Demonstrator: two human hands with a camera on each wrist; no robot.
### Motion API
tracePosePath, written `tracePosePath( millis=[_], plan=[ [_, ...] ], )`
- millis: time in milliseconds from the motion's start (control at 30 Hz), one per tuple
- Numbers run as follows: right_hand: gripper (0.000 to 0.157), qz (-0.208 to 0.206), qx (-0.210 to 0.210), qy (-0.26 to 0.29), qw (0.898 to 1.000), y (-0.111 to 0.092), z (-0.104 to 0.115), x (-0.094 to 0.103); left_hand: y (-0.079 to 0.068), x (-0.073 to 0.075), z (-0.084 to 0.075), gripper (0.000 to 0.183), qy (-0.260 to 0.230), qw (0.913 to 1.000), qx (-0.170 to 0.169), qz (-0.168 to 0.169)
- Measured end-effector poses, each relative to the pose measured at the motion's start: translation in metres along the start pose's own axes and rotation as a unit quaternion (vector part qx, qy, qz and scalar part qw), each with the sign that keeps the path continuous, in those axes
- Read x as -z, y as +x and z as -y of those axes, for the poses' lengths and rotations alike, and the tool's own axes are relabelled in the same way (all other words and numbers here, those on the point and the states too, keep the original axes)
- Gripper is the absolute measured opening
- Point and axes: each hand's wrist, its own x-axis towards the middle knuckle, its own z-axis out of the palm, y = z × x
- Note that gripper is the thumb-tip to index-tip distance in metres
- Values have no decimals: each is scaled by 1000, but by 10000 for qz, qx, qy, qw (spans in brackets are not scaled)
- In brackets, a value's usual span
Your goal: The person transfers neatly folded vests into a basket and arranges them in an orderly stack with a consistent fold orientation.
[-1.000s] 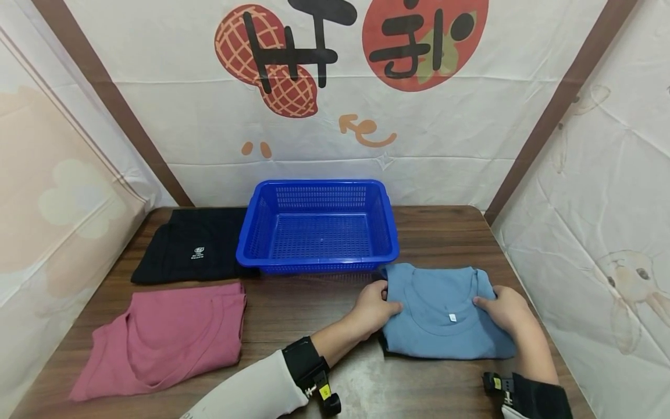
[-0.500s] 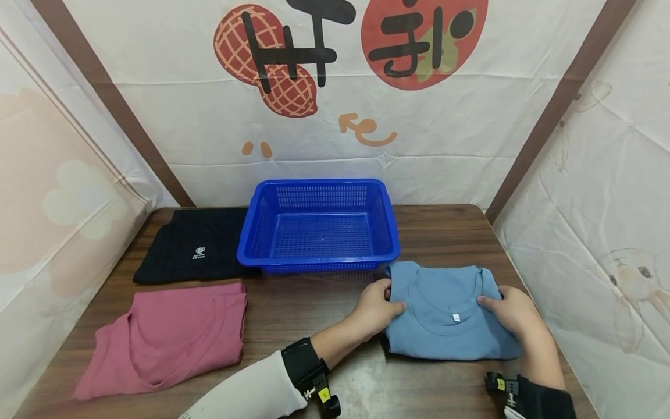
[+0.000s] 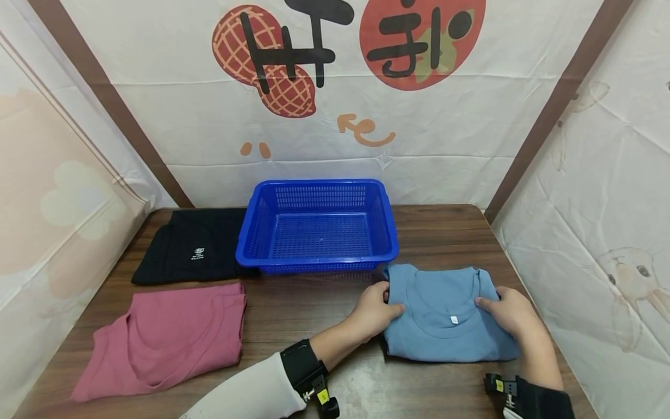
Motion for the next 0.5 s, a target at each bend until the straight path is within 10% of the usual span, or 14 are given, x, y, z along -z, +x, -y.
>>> tracePosePath(
  millis=[500],
  plan=[
    [69,-13,36,-156,9999,3,1,-5,-3,4,16,31,-37,10000,63,27]
  ],
)
